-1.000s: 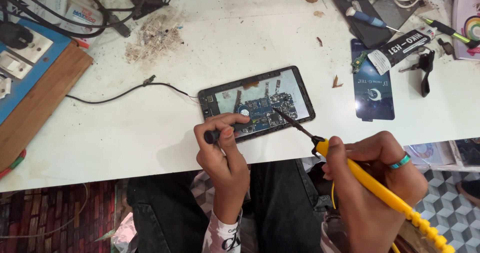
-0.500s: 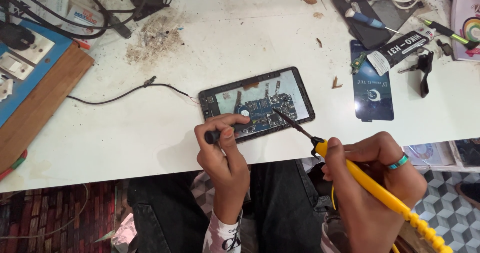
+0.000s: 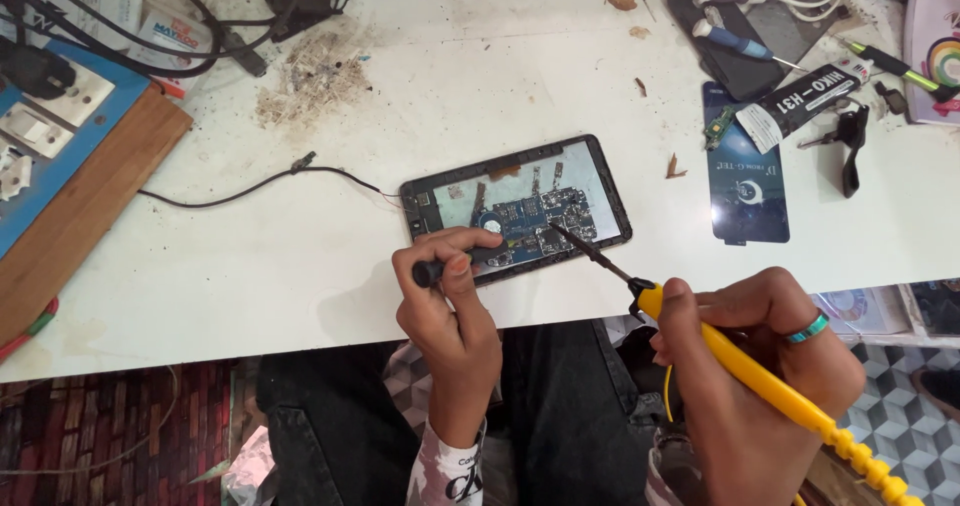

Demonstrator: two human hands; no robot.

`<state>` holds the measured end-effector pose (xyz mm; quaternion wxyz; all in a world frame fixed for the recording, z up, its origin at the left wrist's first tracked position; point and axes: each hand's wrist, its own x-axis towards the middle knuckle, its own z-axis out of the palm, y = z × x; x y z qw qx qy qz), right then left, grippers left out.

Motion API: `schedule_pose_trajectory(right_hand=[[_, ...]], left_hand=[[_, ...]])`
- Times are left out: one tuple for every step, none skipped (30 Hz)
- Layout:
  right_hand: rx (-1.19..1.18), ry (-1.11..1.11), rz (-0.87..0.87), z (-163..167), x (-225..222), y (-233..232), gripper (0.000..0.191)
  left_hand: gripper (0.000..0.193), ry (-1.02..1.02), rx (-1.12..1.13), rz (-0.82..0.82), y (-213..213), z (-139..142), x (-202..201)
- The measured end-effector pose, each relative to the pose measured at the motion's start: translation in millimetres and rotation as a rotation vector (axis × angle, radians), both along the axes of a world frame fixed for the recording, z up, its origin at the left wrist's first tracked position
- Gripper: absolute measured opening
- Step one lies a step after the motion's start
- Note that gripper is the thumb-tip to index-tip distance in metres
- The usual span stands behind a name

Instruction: The person uses a soldering iron and a small screwdriver to work on a circuit board placed on a white table. They repeatedly apply the soldering iron to specific points on the board while holding the screwdriver in the other hand.

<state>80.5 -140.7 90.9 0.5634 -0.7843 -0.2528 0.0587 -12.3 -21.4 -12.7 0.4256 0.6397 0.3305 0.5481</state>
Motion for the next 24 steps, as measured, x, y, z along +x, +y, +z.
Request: schedule_pose_trajectory(right_hand=[[-0.001, 0.000, 0.002, 0.0, 0.2, 0.1, 0.025], [-0.003, 0.000, 0.004, -0.2, 0.7, 0.0, 0.025], [-0.005, 0.001, 0.004, -0.4, 0.1, 0.2, 0.025], [-0.003, 0.007, -0.002, -1.1, 0.0, 0.8, 0.025], [0.000, 0.013, -0.010, -1.7, -0.1, 1.7, 0.025], [0.003, 0.019, -0.018, -2.1, 0.5, 2.1, 0.025], [0.001, 0.019, -0.017, -2.1, 0.3, 2.2, 0.025], [-0.003, 0.021, -0.014, -1.8, 0.4, 1.5, 0.025], [-0.009, 0.024, -0.010, -1.2, 0.4, 0.7, 0.025], [-0.017, 0.021, -0.013, -1.0, 1.0, 0.1, 0.024], [-0.022, 0.016, -0.017, -1.1, 1.0, 0.3, 0.024], [-0.027, 0.011, -0.022, -1.3, 1.4, 0.3, 0.024], [-0.019, 0.020, -0.021, -1.5, 1.1, 0.3, 0.024], [-0.011, 0.028, -0.020, -2.1, 1.1, 0.5, 0.024], [0.000, 0.035, -0.020, -2.7, 0.3, 1.2, 0.024], [0.005, 0.029, -0.016, -3.1, 0.4, 1.4, 0.024], [0.010, 0.024, -0.010, -3.3, 0.6, 1.6, 0.025], [0.014, 0.020, -0.004, -3.4, 0.9, 1.4, 0.026], [0.004, 0.027, -0.010, -3.1, 0.4, 0.9, 0.025], [-0.006, 0.033, -0.016, -2.5, 0.5, -0.1, 0.025], [-0.015, 0.038, -0.023, -2.1, 0.7, -0.5, 0.025], [-0.008, 0.036, -0.023, -2.2, 1.1, -0.2, 0.025], [-0.002, 0.034, -0.023, -2.6, 0.4, 0.6, 0.025], [0.003, 0.033, -0.023, -3.2, 0.1, 1.4, 0.025]], left_hand=[[0.025, 0.001, 0.002, 0.002, -0.2, 0.2, 0.1], [0.025, 0.004, 0.004, 0.004, -1.0, 0.4, 0.4], [0.025, 0.006, 0.006, 0.004, -1.1, 0.7, -0.4], [0.024, 0.006, 0.003, 0.003, -1.1, 0.9, -0.8], [0.024, 0.005, 0.000, 0.000, -1.1, 1.0, -1.1], [0.024, 0.004, -0.002, -0.002, -0.9, 0.9, -0.4], [0.024, 0.004, -0.002, -0.003, 0.2, 0.7, -0.2], [0.024, 0.004, -0.004, -0.002, 0.4, 0.5, 0.0], [0.024, 0.006, -0.008, 0.001, -0.1, 0.3, -0.1], [0.024, 0.002, -0.006, 0.001, -0.8, -0.1, 0.1], [0.024, -0.003, -0.003, 0.001, -0.5, -0.3, -0.4], [0.024, -0.008, 0.001, -0.001, -0.4, -0.7, -0.2], [0.024, -0.004, -0.005, 0.000, -0.8, -0.9, -0.5], [0.024, 0.000, -0.009, 0.000, -1.2, -1.1, -0.4], [0.024, 0.003, -0.012, -0.001, -0.6, -1.2, -1.0], [0.024, 0.002, -0.012, -0.002, -0.2, -1.3, -0.8], [0.025, 0.002, -0.012, -0.003, 0.0, -1.5, -0.5], [0.025, 0.003, -0.013, -0.002, -0.2, -1.6, -0.3], [0.025, 0.007, -0.012, 0.000, 0.0, -1.5, -1.1], [0.025, 0.011, -0.011, 0.001, 0.0, -1.6, -1.2], [0.025, 0.014, -0.009, 0.003, 0.2, -1.6, -1.0], [0.025, 0.012, -0.011, 0.001, -0.1, -1.7, -0.4], [0.025, 0.010, -0.014, 0.000, -0.3, -1.5, -0.9], [0.025, 0.008, -0.017, -0.001, -0.7, -1.4, -1.0]])
